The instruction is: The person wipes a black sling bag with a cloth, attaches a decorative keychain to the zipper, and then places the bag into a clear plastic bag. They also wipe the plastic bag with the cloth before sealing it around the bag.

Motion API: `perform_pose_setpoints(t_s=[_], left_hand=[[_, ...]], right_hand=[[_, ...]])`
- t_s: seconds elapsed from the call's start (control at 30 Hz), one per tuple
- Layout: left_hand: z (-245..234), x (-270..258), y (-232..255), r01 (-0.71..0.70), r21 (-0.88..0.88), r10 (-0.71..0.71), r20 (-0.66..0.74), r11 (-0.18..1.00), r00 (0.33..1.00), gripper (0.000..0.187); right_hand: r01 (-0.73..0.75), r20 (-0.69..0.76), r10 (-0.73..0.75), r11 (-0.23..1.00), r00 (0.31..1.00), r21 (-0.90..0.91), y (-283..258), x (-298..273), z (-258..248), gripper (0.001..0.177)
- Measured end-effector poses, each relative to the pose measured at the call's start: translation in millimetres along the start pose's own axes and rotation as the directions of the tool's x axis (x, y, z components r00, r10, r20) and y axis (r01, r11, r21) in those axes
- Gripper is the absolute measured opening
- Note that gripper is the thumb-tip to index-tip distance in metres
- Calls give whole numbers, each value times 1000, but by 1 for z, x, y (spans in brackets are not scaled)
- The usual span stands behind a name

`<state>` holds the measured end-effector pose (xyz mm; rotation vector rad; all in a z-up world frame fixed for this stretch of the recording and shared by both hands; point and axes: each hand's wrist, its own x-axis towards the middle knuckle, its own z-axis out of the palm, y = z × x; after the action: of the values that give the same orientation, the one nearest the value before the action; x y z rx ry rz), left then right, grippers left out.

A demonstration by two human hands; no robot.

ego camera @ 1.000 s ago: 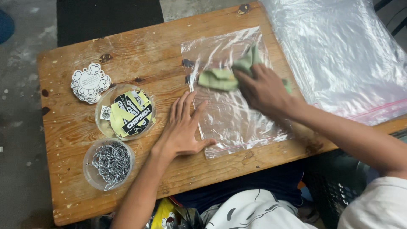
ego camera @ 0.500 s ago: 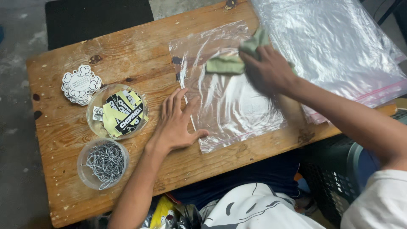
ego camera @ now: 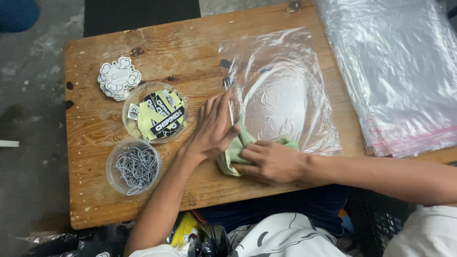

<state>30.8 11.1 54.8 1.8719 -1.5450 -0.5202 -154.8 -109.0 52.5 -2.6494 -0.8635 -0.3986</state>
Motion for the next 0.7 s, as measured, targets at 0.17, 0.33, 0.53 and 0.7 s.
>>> perform_pose_setpoints(t_s=[0.17, 0.33, 0.53, 0.7], left_hand=[[-3, -6, 6, -47, 143, 33, 95, 989, 995, 139], [6, -11, 10, -102, 442, 65, 99, 891, 993, 159], [11, -11, 2, -161, 356, 148, 66, 921, 987, 154], [5, -3, 9, -155, 451, 3, 321, 879, 947, 127]], right_hand=[[32, -6, -33, 997, 999, -65, 47, 6, 0, 29], [-17, -55, 9, 988, 998, -153, 144, 20, 18, 32], [-91, -98, 72, 972, 993, -216, 232, 43, -12, 44], [-382, -68, 412, 755, 909, -533, 235, 13, -42, 44]])
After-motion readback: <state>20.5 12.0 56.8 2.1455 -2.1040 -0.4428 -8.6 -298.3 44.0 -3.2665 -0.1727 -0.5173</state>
